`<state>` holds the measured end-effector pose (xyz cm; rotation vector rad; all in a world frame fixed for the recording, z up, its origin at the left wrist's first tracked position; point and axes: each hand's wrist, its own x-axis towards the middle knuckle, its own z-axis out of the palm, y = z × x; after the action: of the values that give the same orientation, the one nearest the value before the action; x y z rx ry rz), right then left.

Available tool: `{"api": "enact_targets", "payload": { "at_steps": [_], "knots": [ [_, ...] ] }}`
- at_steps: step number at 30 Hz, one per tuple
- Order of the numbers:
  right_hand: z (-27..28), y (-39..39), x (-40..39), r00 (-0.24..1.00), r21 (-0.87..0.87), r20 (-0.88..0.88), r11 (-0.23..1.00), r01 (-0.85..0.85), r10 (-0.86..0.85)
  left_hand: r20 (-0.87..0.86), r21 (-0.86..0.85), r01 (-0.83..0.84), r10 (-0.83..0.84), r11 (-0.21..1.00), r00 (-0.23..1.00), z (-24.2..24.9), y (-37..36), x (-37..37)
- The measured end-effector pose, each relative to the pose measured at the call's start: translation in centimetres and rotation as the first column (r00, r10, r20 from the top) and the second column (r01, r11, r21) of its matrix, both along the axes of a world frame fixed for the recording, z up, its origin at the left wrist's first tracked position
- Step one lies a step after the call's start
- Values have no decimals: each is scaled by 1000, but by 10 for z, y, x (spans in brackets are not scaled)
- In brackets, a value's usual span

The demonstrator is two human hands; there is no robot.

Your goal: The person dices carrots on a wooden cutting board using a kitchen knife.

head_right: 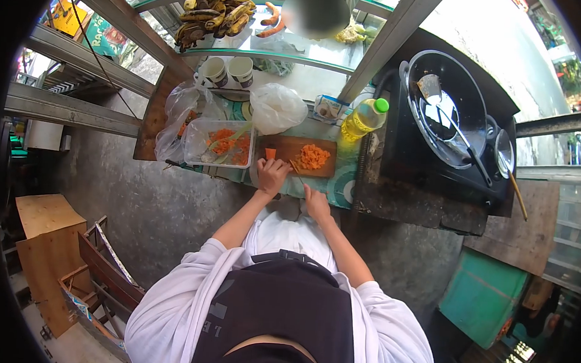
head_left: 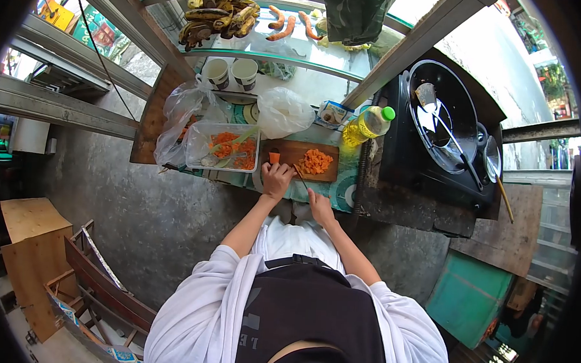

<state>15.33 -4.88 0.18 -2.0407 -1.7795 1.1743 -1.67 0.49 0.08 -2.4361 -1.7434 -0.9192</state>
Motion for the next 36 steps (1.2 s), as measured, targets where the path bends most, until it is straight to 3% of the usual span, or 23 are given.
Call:
{"api": "enact_targets", "payload": {
  "at_steps": [3, 5, 6, 8, 12, 14, 18, 20, 36],
  "knots": [
    [-15, 0, 7, 996, 27, -83, 999, -20, 22, 7, 0, 1, -1, 1000, 1000, -1, 1, 0],
    [-23, 1, 10, 968, -116, -243, 993, 34, -61, -1, 0, 1, -1, 1000, 1000, -3, 1, 0],
    [-20, 2, 12, 968, -114, -244, 993, 31, -58, -8, -3, 2, -2, 1000, 1000, -2, 1, 0],
    [-15, 3, 16, 968, -297, -233, 955, 15, -87, -8, 1, 1, -1, 1000, 1000, -1, 1, -1],
    [-13, -2, 20, 952, -213, -287, 976, 47, -108, -16, -6, 2, -2, 1000, 1000, -1, 1, -2],
    [-11, -3, 21, 985, -246, -147, 968, 55, -94, -7, 1, 1, -1, 1000, 1000, -1, 0, -3],
    [2, -7, 18, 996, -192, -60, 980, 59, -71, 19, 2, -4, 4, 1000, 1000, -1, -2, -4],
    [1, -10, 15, 994, -32, -61, 995, 90, -92, 28, 7, -3, 3, 1000, 1000, 1, -4, -3],
    [12, -8, 2, 993, -4, -69, 995, 99, -99, 71, -66, -40, 44, 997, 997, 1, -7, 3]
  ]
}}
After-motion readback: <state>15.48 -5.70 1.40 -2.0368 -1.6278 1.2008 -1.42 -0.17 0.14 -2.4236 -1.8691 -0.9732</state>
